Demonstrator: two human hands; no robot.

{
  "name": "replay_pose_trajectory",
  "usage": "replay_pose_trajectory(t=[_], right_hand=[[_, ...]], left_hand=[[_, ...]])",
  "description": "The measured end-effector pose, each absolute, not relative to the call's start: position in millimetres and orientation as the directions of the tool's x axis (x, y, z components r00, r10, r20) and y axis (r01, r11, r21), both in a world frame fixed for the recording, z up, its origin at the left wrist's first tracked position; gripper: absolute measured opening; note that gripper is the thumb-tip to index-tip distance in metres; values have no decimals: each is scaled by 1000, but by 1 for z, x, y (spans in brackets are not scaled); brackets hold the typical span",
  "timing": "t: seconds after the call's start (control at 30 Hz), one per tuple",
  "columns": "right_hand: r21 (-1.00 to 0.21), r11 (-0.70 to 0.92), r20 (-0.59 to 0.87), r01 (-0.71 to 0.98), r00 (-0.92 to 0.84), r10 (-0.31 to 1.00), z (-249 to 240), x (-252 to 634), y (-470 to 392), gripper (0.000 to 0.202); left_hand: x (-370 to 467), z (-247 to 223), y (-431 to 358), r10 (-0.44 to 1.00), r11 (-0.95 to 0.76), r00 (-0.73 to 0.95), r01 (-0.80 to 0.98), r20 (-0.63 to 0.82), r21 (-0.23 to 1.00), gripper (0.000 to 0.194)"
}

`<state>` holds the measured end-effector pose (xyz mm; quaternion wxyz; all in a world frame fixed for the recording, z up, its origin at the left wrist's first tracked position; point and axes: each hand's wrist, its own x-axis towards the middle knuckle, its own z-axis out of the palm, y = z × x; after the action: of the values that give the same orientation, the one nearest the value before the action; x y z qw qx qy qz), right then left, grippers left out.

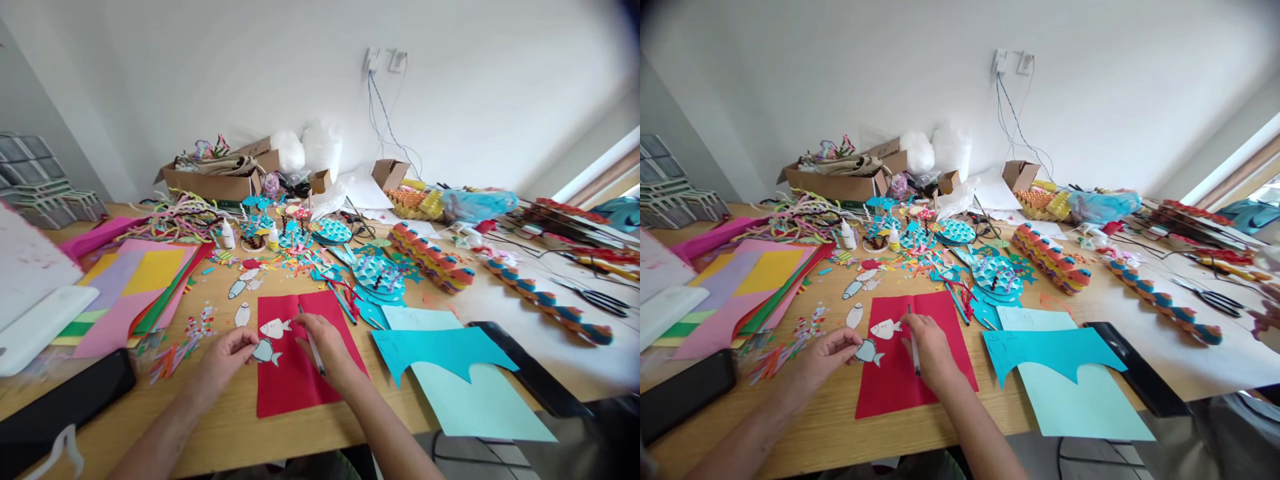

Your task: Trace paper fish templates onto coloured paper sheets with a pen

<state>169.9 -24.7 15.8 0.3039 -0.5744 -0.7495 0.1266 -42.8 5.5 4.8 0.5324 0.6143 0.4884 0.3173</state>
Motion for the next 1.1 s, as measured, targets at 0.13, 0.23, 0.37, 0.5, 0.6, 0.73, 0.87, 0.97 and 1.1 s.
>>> replay_pose_trajectory(t=[0.13,0.23,0.37,0.5,0.6,0.73,0.87,0.97,1.1], right_hand=[[-456,316,194,832,-254,948,19,163,-3,30],[-406,354,166,843,-313,935,17,159,5,28],[-401,353,147,846,-321,936,14,157,9,25],[-386,356,128,851,-333,934,17,157,11,23],[-346,367,114,863,-350,930,19,157,12,22],[-314,372,113,873,-354,928,19,157,12,25],[-331,366,137,870,-339,931,19,159,15,26],[-348,359,160,866,-322,933,20,162,20,28],[-368,326,170,871,-282,944,21,164,39,27]], left_hand=[[-35,-4,-2,924,103,346,186,-163,977,17],[-29,-10,-2,913,120,372,145,-166,982,17],[-24,-16,1,889,148,426,78,-167,986,16],[-24,-21,1,880,166,442,58,-174,984,15],[-24,-22,1,884,163,433,68,-176,984,13],[-24,-23,0,883,159,434,83,-179,984,13],[-23,-25,0,890,162,419,71,-177,984,14],[-23,-30,0,895,158,413,56,-167,986,13],[-23,-35,0,901,146,409,29,-145,989,10]])
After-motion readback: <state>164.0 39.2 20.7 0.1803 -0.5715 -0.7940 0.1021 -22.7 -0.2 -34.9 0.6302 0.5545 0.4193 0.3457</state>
